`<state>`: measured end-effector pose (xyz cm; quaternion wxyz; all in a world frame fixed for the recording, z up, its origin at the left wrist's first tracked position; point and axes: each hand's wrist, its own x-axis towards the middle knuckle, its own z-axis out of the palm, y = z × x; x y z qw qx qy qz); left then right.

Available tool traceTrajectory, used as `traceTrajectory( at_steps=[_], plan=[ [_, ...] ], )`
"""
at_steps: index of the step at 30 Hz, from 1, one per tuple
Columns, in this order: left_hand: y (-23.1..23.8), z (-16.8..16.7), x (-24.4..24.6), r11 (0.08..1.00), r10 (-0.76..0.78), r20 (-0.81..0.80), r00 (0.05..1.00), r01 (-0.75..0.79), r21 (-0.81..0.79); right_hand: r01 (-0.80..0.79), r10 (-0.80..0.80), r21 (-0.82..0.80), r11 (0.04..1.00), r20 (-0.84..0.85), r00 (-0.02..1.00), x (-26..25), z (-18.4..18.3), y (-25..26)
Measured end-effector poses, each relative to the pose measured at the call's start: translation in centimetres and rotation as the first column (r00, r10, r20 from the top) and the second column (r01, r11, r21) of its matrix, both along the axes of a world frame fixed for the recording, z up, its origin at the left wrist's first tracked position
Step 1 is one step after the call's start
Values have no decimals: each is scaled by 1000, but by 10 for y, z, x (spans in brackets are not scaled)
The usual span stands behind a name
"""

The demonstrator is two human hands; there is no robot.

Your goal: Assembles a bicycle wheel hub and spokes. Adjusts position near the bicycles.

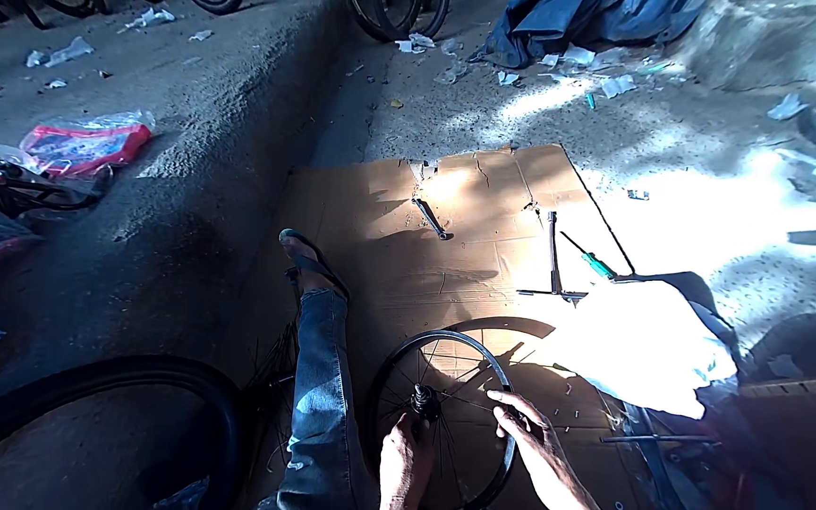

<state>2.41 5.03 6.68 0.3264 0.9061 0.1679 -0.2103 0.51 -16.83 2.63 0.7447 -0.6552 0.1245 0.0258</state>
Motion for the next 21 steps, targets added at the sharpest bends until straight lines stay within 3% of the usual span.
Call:
traceTrajectory(
  at_steps=[3,5,6,8,9,11,13,16,18,21],
  plan=[
    [-7,-3,-7,997,53,7,999,-53,-56,13,-13,7,1000,-48,999,-1,6,2],
    [-14,-7,-14,946,190,-46,981,-196,-257,-18,17,-43,999,-33,999,-5,7,0],
    [-20,-9,-17,854,290,-139,947,-322,-408,-38,36,-86,996,-29,999,-6,6,-2],
    [-35,-3,-15,490,425,-427,798,-599,-633,-100,84,-202,974,-85,993,-8,5,-5],
    [-42,-3,-14,324,435,-526,731,-672,-666,-158,125,-257,953,-139,982,-8,8,-8],
    [-58,-6,-12,144,443,-595,671,-708,-691,-265,212,-340,902,-183,960,-6,10,-14],
    [-69,-9,-11,111,472,-566,676,-682,-723,-352,300,-394,849,-188,935,-2,9,-23],
    [-74,-13,-14,167,515,-506,692,-660,-733,-452,440,-466,761,-142,887,4,9,-33],
    [-72,-15,-15,178,523,-493,695,-655,-735,-465,466,-465,753,-121,877,6,7,-34],
    [-63,-26,-19,67,660,-501,560,-708,-703,-422,425,-450,787,-100,899,5,8,-32]
  ],
)
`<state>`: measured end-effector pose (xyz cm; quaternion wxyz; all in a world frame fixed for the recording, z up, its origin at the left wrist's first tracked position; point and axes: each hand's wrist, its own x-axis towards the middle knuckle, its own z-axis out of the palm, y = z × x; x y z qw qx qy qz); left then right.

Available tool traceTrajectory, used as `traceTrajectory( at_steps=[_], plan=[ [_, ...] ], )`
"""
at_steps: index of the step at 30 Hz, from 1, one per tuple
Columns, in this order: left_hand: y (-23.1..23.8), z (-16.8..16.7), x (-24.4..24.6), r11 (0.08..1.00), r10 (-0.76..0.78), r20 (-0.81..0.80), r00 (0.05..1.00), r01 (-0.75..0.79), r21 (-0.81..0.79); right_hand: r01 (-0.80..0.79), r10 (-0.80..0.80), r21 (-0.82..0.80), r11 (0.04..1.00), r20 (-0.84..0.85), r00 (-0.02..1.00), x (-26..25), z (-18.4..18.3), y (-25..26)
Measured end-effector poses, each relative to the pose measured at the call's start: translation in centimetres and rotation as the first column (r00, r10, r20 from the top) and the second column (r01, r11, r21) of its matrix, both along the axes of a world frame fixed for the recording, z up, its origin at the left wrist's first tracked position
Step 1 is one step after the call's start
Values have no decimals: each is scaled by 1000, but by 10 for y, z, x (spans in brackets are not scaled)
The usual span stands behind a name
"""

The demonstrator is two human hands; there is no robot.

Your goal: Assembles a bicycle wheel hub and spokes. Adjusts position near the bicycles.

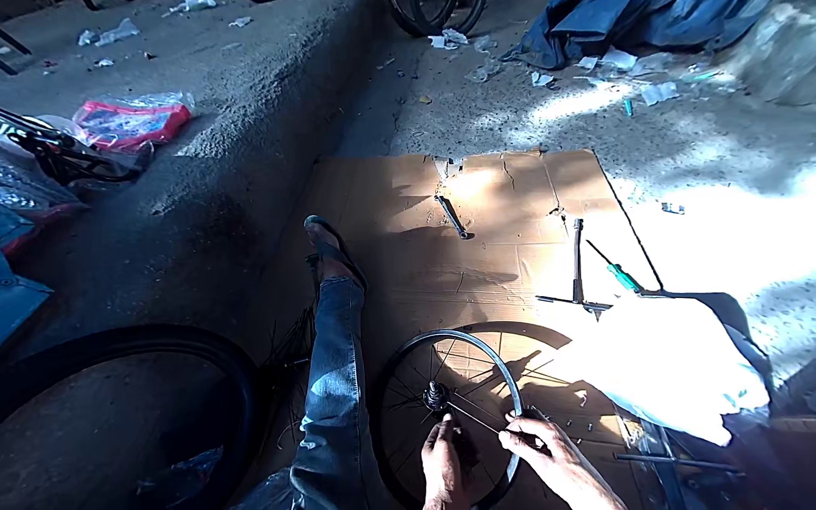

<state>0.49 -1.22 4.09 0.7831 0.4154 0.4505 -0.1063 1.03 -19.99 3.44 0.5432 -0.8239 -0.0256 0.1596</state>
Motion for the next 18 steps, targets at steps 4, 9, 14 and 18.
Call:
traceTrajectory(
  at_steps=[4,9,14,18],
  plan=[
    [28,-22,-1,906,322,61,945,-288,-311,18,-18,-10,1000,1,1000,-1,0,1],
    [37,-33,13,774,422,81,903,-313,-551,15,-14,9,1000,-26,1000,-3,-10,-4],
    [33,-31,24,771,462,24,886,-389,-504,64,-60,70,996,-58,997,-10,-28,-10],
    [36,-26,25,790,474,-35,880,-443,-423,84,-77,83,993,-81,994,-10,-38,-13]
  ],
)
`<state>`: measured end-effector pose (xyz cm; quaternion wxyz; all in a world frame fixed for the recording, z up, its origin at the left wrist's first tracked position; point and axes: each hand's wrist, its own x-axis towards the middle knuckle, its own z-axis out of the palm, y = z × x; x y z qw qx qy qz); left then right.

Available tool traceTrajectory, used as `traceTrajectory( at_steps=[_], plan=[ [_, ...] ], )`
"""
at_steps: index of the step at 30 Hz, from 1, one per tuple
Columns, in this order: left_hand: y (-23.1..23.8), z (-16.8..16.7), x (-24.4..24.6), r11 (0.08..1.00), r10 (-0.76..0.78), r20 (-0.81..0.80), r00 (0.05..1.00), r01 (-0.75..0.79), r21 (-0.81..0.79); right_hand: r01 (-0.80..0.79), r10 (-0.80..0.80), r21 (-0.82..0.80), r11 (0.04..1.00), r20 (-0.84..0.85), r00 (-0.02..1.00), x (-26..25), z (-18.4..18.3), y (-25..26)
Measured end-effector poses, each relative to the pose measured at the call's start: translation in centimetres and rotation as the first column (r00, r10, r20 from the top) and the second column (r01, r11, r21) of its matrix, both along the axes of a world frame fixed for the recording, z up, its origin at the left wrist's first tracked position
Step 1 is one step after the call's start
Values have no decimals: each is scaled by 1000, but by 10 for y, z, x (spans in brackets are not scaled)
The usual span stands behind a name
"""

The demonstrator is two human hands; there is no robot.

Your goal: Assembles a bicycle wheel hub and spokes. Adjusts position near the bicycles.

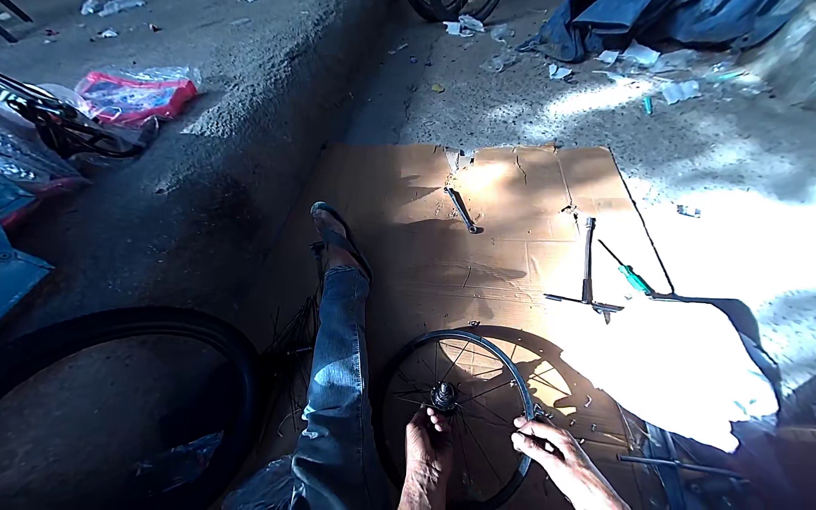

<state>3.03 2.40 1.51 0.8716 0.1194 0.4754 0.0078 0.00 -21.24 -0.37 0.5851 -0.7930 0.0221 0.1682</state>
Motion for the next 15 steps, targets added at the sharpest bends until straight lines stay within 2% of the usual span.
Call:
traceTrajectory(
  at_steps=[6,9,12,15],
  plan=[
    [5,3,3,995,-98,-8,995,98,0,12,-12,6,1000,-15,1000,5,4,-1],
    [10,14,7,986,-168,-94,981,167,-17,34,-33,24,999,-42,999,4,3,-5],
    [10,19,13,987,-146,-178,973,155,41,57,-56,32,998,-25,998,3,-4,-5],
    [5,20,15,990,-47,-105,993,60,124,57,-57,45,997,-13,998,4,-7,-5]
  ],
)
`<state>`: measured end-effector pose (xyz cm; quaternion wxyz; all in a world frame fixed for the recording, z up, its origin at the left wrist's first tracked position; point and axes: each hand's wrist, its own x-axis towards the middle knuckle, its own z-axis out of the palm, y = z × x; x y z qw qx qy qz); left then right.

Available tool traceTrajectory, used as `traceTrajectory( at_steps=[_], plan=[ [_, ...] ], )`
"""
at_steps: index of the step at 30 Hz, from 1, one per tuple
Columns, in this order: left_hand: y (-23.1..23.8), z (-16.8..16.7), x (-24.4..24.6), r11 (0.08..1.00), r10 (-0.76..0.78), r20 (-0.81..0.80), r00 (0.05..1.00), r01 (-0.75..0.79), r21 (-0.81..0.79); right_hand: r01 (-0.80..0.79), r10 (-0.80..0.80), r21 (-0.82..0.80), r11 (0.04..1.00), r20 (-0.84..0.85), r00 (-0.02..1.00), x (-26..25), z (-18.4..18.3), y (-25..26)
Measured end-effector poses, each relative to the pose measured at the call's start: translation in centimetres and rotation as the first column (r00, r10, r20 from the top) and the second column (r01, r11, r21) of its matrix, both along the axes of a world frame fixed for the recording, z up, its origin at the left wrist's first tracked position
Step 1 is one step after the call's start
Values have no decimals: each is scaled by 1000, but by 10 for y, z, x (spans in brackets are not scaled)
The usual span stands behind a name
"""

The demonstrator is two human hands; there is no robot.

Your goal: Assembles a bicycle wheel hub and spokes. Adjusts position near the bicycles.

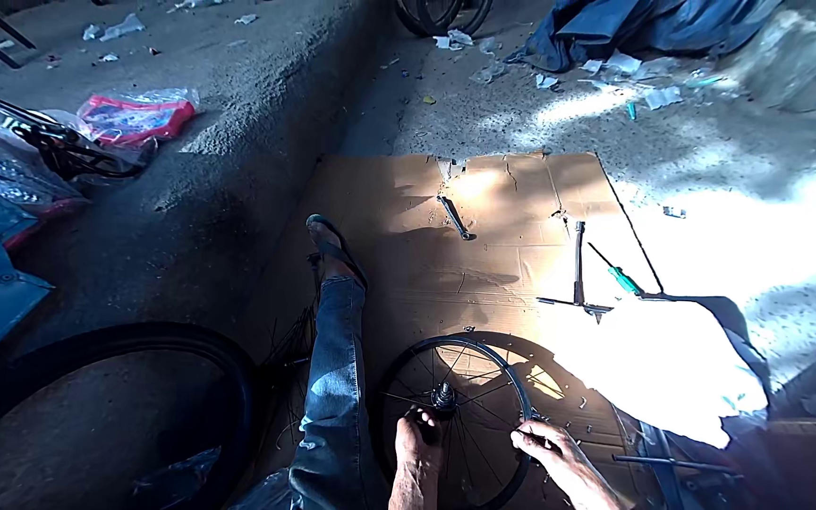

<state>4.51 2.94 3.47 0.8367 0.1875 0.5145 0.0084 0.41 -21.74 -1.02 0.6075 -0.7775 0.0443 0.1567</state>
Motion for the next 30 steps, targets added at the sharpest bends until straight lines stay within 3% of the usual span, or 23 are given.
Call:
traceTrajectory(
  at_steps=[3,10,14,17,20,24,25,26,29,30],
  plan=[
    [-3,-6,-9,998,-11,109,994,3,69,24,-22,29,999,-73,997,0,7,1],
    [10,-18,-8,981,-147,164,975,122,153,31,-24,89,996,-82,996,1,8,4],
    [20,-15,11,867,-286,21,958,250,431,1,-1,-8,1000,-59,998,1,10,6],
    [21,-3,9,813,-251,-84,964,257,522,-10,9,-23,1000,-60,998,-1,17,8],
    [20,7,-18,800,-246,-5,969,205,564,24,-23,22,999,-69,997,-3,21,11],
    [3,-2,-75,649,-467,145,873,226,727,97,-91,97,991,-58,994,-4,20,16],
    [-3,-5,-84,587,-522,135,842,240,773,96,-92,86,992,-49,995,-5,19,18],
    [-9,-7,-91,461,-605,77,793,269,845,77,-75,53,996,-28,997,-4,21,19],
    [-22,-14,-97,-165,-792,-297,533,282,945,-6,6,-19,1000,50,999,-1,24,25],
    [-26,-17,-95,-287,-783,-388,486,272,919,-20,22,-24,1000,62,998,-1,25,27]
  ],
)
